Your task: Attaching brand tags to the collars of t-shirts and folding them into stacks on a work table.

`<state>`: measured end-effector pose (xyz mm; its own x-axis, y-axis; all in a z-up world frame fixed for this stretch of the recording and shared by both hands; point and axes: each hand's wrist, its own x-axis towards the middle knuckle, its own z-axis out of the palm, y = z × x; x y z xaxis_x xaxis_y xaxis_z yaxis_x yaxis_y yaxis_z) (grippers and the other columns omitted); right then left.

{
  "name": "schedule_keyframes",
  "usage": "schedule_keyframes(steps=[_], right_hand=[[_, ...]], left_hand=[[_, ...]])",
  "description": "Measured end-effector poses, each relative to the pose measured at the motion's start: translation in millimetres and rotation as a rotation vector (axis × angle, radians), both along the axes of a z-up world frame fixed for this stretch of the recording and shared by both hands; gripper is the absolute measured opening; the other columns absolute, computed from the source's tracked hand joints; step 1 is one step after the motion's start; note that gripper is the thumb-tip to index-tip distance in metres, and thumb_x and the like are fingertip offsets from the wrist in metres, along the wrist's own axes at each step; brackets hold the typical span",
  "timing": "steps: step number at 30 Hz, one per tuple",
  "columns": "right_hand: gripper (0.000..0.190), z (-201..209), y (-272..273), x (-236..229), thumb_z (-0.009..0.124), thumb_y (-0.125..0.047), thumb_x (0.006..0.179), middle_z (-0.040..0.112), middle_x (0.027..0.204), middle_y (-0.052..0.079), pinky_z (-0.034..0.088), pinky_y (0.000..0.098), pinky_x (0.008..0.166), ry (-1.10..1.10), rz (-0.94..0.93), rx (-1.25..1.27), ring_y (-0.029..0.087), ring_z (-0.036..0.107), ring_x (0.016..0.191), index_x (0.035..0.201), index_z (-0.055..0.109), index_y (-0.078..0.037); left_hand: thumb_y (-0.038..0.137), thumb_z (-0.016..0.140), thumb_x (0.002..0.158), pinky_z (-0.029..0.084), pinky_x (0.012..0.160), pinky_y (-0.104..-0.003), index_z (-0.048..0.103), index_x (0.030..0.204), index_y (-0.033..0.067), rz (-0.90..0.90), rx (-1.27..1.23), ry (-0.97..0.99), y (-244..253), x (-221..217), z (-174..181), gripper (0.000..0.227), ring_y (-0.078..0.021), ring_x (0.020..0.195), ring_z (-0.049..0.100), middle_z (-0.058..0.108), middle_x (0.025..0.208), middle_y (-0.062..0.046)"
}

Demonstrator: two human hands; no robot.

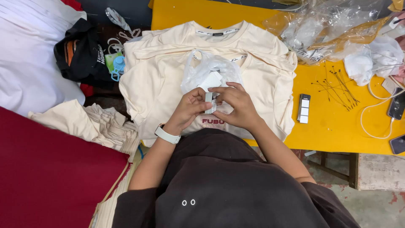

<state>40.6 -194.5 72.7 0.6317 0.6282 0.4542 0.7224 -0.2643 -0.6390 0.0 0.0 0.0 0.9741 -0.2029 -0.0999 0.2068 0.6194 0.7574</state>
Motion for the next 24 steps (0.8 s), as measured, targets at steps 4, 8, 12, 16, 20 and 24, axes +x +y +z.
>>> schedule_keyframes(steps=[4,8,12,16,20,24], right_hand=[[0.035,-9,1,-3,0.09,-0.022,0.078,0.074,0.122,0.01,0.038,0.0533,0.111,-0.06,0.01,-0.018,0.032,0.071,0.111,0.088,0.059,-0.012],[0.042,-5,-4,1,0.091,-0.036,0.075,0.073,0.121,0.015,0.04,0.0576,0.109,0.057,0.027,0.032,0.037,0.068,0.114,0.092,0.063,-0.01],[0.011,-16,-14,32,0.078,-0.011,0.094,0.078,0.098,0.005,0.053,0.0431,0.086,0.082,-0.282,0.071,0.03,0.071,0.092,0.087,0.07,-0.011],[0.009,-42,6,52,0.082,-0.007,0.088,0.075,0.091,0.008,0.059,0.0359,0.071,0.179,-0.294,0.02,0.027,0.073,0.083,0.093,0.074,-0.008],[0.075,-44,23,47,0.095,-0.028,0.067,0.061,0.12,0.021,0.055,0.0555,0.085,0.143,-0.391,-0.505,0.042,0.06,0.11,0.128,0.063,0.001],[0.078,-60,19,39,0.093,-0.03,0.072,0.056,0.125,0.019,0.048,0.0505,0.092,0.264,-0.474,-0.491,0.038,0.054,0.119,0.134,0.059,0.003]], left_hand=[[-0.007,0.077,0.084,0.057,0.07,-0.02,0.055,0.094,0.0041,0.038,-0.042,0.01,-7,-8,-15,0.027,-0.0069,0.076,0.067,0.059,0.086,-0.001],[-0.002,0.082,0.082,0.059,0.072,-0.023,0.057,0.096,0.0043,0.072,0.088,-0.035,-2,-10,-27,0.029,-0.0089,0.079,0.069,0.063,0.09,-0.003],[0.001,0.081,0.085,0.058,0.079,-0.021,0.054,0.098,0.0049,0.388,0.188,-0.052,9,-7,43,0.03,-0.0092,0.086,0.069,0.059,0.093,-0.002],[0.002,0.082,0.088,0.059,0.085,-0.026,0.051,0.096,0.0042,0.431,0.257,-0.121,1,15,4,0.032,-0.0174,0.099,0.073,0.068,0.108,-0.012],[0.014,0.082,0.089,0.056,0.072,-0.02,0.048,0.098,0.0067,0.388,0.384,0.087,3,23,-22,0.036,-0.0091,0.081,0.064,0.058,0.095,-0.003],[0.011,0.077,0.091,0.063,0.079,-0.03,0.05,0.1,0.0069,0.319,0.106,0.277,7,6,33,0.028,-0.0123,0.083,0.066,0.054,0.09,-0.001]])
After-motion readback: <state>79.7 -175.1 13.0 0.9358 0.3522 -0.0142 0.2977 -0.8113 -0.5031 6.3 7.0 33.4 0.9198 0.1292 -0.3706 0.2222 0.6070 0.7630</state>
